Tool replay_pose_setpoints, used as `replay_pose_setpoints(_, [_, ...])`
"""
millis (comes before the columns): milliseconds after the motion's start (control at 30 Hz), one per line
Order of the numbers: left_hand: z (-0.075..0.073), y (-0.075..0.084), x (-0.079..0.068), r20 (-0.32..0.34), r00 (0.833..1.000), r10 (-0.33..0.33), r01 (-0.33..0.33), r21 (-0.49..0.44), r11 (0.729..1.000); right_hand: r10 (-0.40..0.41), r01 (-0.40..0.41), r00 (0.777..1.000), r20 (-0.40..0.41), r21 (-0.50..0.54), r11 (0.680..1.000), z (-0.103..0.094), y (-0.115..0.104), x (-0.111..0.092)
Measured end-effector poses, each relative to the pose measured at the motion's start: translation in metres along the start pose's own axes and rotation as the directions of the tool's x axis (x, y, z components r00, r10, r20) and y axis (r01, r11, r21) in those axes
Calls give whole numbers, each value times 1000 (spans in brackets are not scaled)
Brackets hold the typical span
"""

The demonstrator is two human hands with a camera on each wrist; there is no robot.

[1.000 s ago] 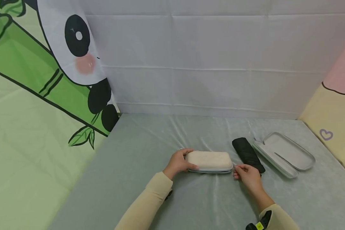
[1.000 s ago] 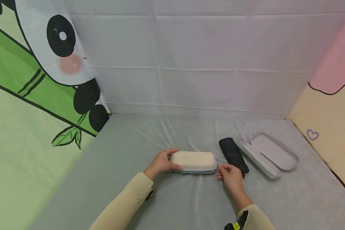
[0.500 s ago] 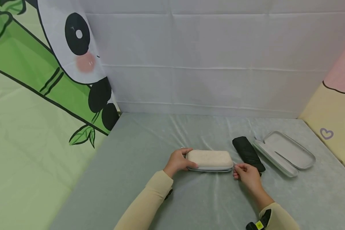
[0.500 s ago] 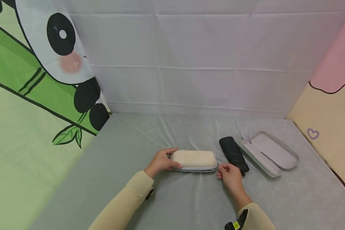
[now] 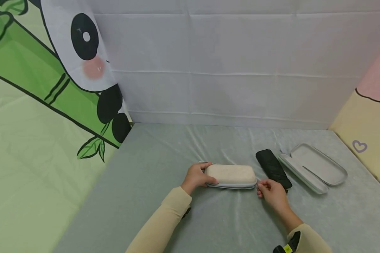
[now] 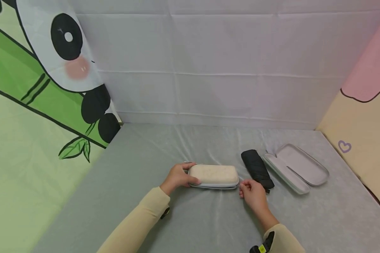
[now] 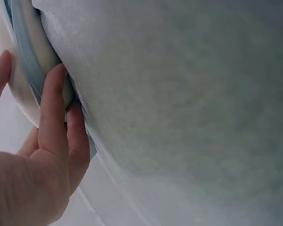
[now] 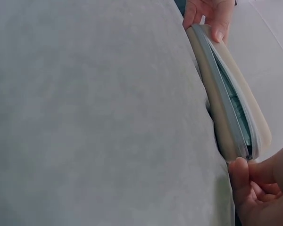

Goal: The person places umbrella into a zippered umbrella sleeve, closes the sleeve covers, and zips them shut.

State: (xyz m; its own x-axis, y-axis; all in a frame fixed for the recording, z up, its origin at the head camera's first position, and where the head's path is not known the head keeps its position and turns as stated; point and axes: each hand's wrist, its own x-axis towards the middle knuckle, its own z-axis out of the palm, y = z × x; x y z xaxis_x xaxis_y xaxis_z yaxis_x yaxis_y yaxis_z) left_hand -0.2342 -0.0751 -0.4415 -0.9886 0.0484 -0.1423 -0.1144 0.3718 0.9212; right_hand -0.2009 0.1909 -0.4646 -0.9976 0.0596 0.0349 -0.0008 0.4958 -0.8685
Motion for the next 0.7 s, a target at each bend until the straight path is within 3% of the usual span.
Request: replay_pose_setpoints(700, [-2,-1,-2,-13,1000,0,0,11,1000,-20,21,1000,19,-73,997,2,-7,-12])
